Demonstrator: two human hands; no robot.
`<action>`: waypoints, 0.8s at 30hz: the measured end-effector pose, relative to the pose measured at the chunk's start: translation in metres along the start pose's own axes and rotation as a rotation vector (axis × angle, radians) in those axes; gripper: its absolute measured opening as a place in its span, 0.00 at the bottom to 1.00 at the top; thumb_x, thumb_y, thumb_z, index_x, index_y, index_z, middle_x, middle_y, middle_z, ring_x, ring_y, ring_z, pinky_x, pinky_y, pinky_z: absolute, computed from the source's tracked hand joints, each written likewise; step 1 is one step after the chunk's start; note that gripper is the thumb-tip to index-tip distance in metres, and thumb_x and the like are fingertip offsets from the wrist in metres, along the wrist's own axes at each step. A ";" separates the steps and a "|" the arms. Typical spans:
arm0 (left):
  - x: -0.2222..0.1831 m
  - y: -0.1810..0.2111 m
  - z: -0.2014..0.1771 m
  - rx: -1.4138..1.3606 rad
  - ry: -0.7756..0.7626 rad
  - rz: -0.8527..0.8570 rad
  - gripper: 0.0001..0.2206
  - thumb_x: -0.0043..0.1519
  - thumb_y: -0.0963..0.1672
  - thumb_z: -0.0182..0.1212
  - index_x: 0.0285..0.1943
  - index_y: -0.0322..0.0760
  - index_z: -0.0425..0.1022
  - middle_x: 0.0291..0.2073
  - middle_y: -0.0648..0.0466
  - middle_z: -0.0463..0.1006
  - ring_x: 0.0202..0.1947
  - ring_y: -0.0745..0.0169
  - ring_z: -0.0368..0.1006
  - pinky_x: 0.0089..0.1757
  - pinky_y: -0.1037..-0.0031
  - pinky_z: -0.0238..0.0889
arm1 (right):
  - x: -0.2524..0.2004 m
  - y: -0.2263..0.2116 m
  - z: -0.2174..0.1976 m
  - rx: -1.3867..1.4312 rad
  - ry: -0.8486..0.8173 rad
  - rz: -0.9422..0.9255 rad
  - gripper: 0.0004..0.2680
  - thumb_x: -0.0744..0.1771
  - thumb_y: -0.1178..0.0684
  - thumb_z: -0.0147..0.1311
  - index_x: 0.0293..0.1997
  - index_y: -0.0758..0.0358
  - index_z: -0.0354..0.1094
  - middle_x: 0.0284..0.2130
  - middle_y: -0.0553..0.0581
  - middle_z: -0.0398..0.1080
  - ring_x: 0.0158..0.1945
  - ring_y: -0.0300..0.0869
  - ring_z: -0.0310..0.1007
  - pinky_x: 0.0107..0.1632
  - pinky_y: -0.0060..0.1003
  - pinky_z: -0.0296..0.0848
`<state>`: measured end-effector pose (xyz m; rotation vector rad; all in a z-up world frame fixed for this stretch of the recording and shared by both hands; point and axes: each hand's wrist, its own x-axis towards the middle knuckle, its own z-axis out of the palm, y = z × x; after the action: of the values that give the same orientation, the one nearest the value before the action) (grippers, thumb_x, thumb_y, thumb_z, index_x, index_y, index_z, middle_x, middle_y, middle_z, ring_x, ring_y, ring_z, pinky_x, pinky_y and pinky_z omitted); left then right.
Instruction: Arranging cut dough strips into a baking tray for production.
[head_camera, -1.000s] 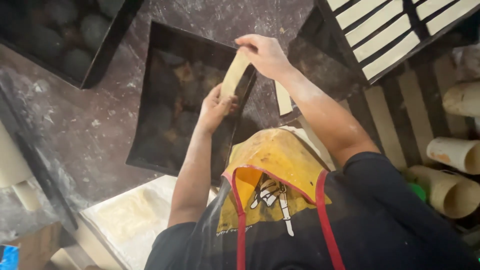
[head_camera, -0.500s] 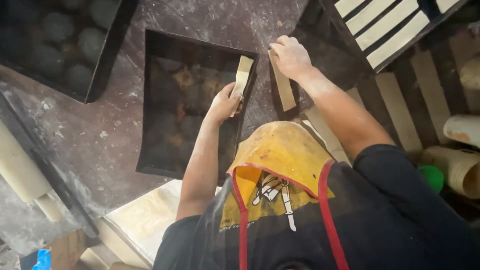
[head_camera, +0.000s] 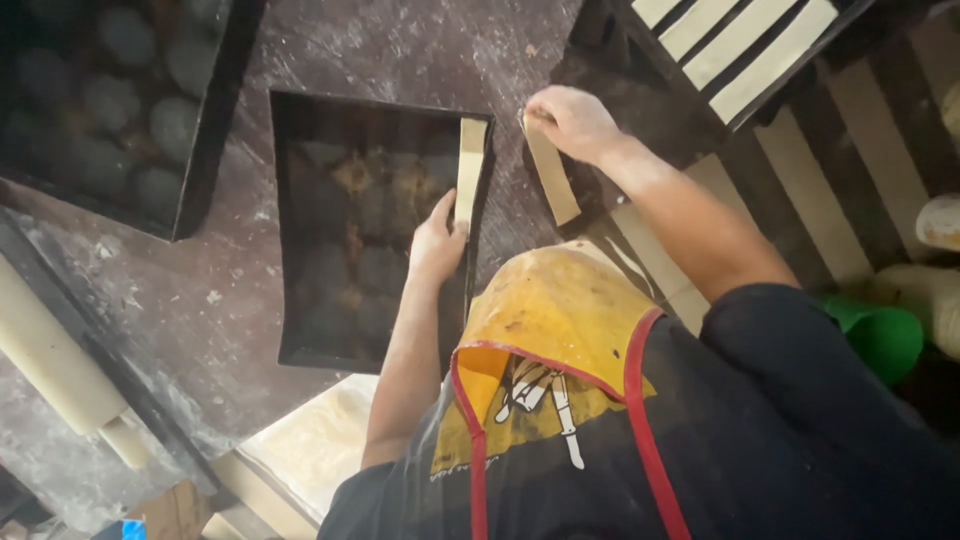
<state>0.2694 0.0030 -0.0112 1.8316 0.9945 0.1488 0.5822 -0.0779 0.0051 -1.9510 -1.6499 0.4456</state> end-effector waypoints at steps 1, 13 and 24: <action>-0.005 0.013 -0.009 0.129 -0.055 -0.106 0.25 0.61 0.44 0.61 0.71 0.39 0.68 0.53 0.40 0.79 0.55 0.43 0.75 0.54 0.59 0.66 | 0.000 -0.007 -0.008 0.066 -0.044 -0.008 0.06 0.68 0.53 0.59 0.45 0.61 0.73 0.41 0.59 0.74 0.48 0.54 0.74 0.50 0.47 0.73; -0.011 0.019 -0.005 -0.505 -0.014 0.178 0.30 0.57 0.41 0.71 0.70 0.30 0.67 0.59 0.45 0.76 0.58 0.56 0.72 0.57 0.65 0.65 | 0.042 -0.147 -0.057 0.389 -0.202 -0.146 0.06 0.68 0.58 0.60 0.48 0.64 0.75 0.40 0.58 0.77 0.42 0.48 0.79 0.46 0.38 0.76; -0.006 -0.018 -0.007 -0.141 0.353 -0.338 0.12 0.62 0.45 0.66 0.51 0.35 0.78 0.42 0.45 0.84 0.44 0.57 0.81 0.46 0.70 0.72 | 0.078 -0.097 0.074 0.245 -0.040 0.048 0.05 0.67 0.56 0.58 0.45 0.60 0.76 0.37 0.60 0.77 0.40 0.51 0.79 0.43 0.42 0.75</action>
<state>0.2512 0.0065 -0.0205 1.5122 1.4857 0.3339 0.4783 0.0218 0.0109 -1.8129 -1.4968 0.6758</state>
